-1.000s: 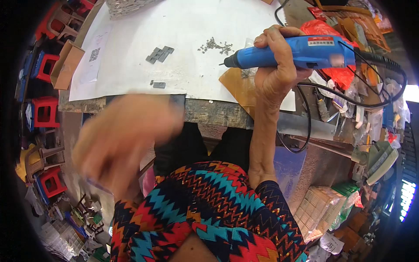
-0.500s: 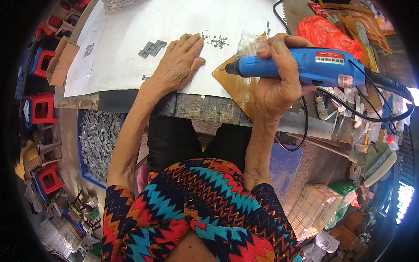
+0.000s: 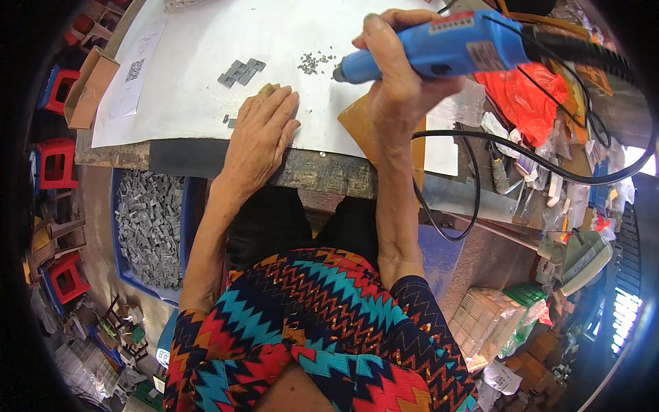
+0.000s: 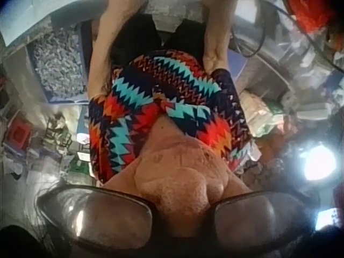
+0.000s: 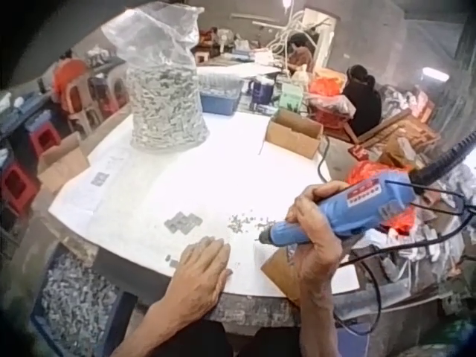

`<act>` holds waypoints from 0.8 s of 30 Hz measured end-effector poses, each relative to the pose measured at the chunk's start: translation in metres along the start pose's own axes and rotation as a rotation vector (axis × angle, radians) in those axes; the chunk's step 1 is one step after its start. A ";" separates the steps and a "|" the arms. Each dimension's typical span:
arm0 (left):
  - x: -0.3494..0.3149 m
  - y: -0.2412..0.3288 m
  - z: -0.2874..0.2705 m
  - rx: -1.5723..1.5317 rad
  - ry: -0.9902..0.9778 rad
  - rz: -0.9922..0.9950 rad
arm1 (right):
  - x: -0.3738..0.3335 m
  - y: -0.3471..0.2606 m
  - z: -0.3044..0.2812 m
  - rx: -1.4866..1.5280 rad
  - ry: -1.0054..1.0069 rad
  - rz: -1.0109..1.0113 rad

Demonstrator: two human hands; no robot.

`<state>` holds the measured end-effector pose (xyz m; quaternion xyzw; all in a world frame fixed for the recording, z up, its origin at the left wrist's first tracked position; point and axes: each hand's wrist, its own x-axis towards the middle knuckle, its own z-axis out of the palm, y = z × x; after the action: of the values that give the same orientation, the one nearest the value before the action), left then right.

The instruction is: Assembling small hardware components using an electric screwdriver and pliers.

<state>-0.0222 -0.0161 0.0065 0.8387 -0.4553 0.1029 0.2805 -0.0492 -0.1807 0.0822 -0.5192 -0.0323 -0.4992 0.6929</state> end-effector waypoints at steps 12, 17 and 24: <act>-0.003 -0.002 -0.003 -0.194 0.050 -0.069 | 0.011 0.035 0.008 -0.145 -0.136 -0.123; -0.002 -0.001 -0.005 -0.278 0.105 -0.098 | 0.009 0.025 0.009 -0.108 -0.085 -0.066; 0.002 0.011 -0.002 -0.563 0.242 -0.340 | -0.008 -0.010 0.008 0.161 -0.038 0.114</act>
<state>-0.0302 -0.0212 0.0134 0.7739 -0.2831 0.0239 0.5661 -0.0570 -0.1694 0.0883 -0.4724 -0.0559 -0.4448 0.7588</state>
